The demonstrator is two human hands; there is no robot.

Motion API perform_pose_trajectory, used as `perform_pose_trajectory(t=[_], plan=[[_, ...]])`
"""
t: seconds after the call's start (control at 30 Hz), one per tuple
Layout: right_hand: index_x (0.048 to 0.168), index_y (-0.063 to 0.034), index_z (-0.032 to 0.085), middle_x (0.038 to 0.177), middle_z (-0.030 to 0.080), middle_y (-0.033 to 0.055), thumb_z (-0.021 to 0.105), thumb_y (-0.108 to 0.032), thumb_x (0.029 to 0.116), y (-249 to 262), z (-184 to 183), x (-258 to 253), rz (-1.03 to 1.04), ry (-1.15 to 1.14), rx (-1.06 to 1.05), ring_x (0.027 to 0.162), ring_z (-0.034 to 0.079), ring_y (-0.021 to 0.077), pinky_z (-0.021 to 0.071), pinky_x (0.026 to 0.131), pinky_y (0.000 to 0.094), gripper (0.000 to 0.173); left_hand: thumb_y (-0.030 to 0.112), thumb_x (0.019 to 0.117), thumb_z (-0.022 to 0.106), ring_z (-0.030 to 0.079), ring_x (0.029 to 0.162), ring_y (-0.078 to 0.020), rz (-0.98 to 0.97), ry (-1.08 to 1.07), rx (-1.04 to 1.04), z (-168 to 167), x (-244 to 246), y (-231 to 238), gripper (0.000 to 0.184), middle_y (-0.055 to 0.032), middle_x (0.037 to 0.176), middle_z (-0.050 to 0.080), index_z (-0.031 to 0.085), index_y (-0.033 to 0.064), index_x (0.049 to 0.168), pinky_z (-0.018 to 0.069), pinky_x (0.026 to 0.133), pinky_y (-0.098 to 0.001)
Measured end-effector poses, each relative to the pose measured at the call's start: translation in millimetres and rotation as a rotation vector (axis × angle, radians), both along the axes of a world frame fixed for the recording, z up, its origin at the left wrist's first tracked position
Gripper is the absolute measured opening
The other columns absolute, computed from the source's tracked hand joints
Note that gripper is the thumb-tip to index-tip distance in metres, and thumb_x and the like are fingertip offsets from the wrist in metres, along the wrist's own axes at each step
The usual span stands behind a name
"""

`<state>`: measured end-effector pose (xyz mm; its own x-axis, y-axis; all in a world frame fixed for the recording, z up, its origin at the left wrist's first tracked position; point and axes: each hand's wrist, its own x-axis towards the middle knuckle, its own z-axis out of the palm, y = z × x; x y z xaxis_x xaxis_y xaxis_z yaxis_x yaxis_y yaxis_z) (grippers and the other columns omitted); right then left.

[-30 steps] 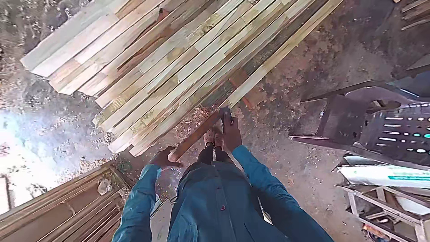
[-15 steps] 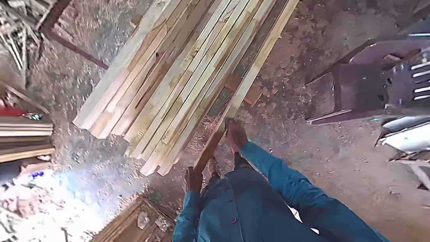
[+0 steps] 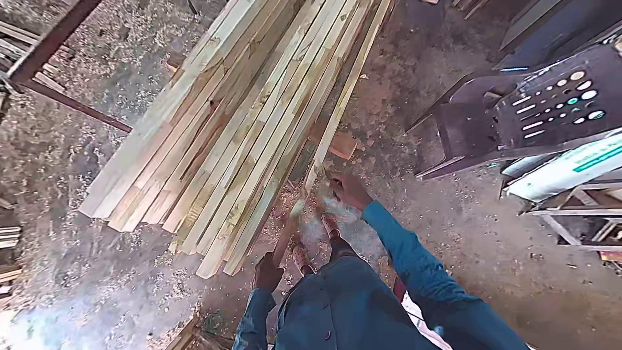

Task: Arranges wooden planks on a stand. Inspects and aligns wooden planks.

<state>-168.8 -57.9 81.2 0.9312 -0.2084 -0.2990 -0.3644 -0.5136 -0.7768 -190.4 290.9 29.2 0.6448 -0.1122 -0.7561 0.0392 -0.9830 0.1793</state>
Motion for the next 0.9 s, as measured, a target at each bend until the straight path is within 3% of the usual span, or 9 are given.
perform_pose_trajectory(t=[0.07,0.13,0.27,0.33,0.43,0.53,0.6,0.77,0.9], plan=[[0.150,-0.0075,0.053,0.121,0.068,0.0225,0.057,-0.012,0.1034,-22,-18,31,-0.034,-0.075,-0.138,0.105,0.069,0.0341,0.0543,0.097,0.0496,0.047,0.017,0.0858,0.077,0.064,0.123,-0.0371,-0.043,0.036,0.019,-5,7,2,0.057,-0.0215,0.128,0.067,0.057,0.0019,0.137,0.0487,0.106,-0.0562],[0.156,-0.0162,0.047,0.136,0.061,0.0251,0.059,-0.007,0.0996,-31,-44,51,-0.054,-0.097,-0.218,0.123,0.061,0.0403,0.0479,0.106,0.0542,0.058,0.019,0.0863,0.078,0.064,0.122,-0.0365,-0.046,0.084,-0.030,-16,9,6,0.056,-0.0207,0.127,0.067,0.058,0.0026,0.136,0.0489,0.106,-0.0568],[0.163,-0.0247,0.031,0.147,0.044,0.0324,0.056,-0.005,0.1015,-9,-83,27,-0.077,0.131,-0.294,0.111,0.065,0.0475,0.0575,0.091,0.0587,0.070,0.017,0.0915,0.073,0.067,0.112,-0.0362,0.076,0.080,-0.154,-22,7,9,0.045,-0.0224,0.119,0.069,0.062,0.0002,0.132,0.0516,0.101,-0.0566],[0.162,-0.0221,0.033,0.145,0.044,0.0336,0.056,-0.003,0.0995,-3,-70,9,-0.083,0.233,-0.290,0.113,0.063,0.0486,0.0562,0.093,0.0590,0.070,0.012,0.0938,0.069,0.068,0.112,-0.0371,0.155,-0.016,-0.111,-16,-5,-2,0.040,-0.0227,0.119,0.070,0.062,0.0016,0.132,0.0520,0.100,-0.0572],[0.156,-0.0133,0.045,0.143,0.048,0.0335,0.058,-0.014,0.1026,-26,-43,21,-0.157,0.161,-0.312,0.122,0.059,0.0469,0.0534,0.100,0.0558,0.055,0.010,0.0942,0.066,0.068,0.114,-0.0376,0.204,-0.118,-0.002,-12,-23,-17,0.043,-0.0208,0.123,0.069,0.060,0.0067,0.137,0.0529,0.099,-0.0594],[0.131,-0.0027,0.065,0.128,0.060,0.0308,0.056,-0.018,0.1036,-58,-19,68,-0.119,0.199,-0.371,0.115,0.063,0.0464,0.0547,0.094,0.0583,0.032,0.007,0.0933,0.067,0.065,0.119,-0.0384,0.212,-0.154,0.053,-8,-31,-27,0.049,-0.0218,0.131,0.065,0.055,0.0059,0.141,0.0522,0.101,-0.0584],[0.122,0.0018,0.066,0.131,0.059,0.0303,0.058,-0.015,0.1011,-54,-5,79,-0.044,0.279,-0.370,0.121,0.060,0.0473,0.0539,0.095,0.0603,0.028,0.006,0.0928,0.068,0.066,0.120,-0.0384,0.206,-0.154,0.070,-9,-32,-29,0.050,-0.0218,0.131,0.065,0.055,0.0061,0.141,0.0532,0.100,-0.0577],[0.131,0.0032,0.059,0.142,0.045,0.0329,0.064,-0.009,0.0955,53,13,14,0.091,0.393,-0.226,0.107,0.066,0.0458,0.0585,0.086,0.0563,0.038,0.010,0.0942,0.065,0.065,0.119,-0.0384,0.188,-0.120,0.055,-7,-27,-23,0.046,-0.0219,0.130,0.066,0.056,0.0060,0.140,0.0516,0.102,-0.0579],[0.152,0.0067,0.038,0.156,0.031,0.0337,0.046,-0.004,0.1046,129,15,-46,0.315,0.457,-0.183,0.132,0.052,0.0470,0.0524,0.102,0.0512,0.049,0.010,0.0948,0.062,0.066,0.117,-0.0381,0.181,-0.086,-0.038,-7,-22,-16,0.044,-0.0229,0.126,0.067,0.056,0.0035,0.138,0.0519,0.101,-0.0584]])
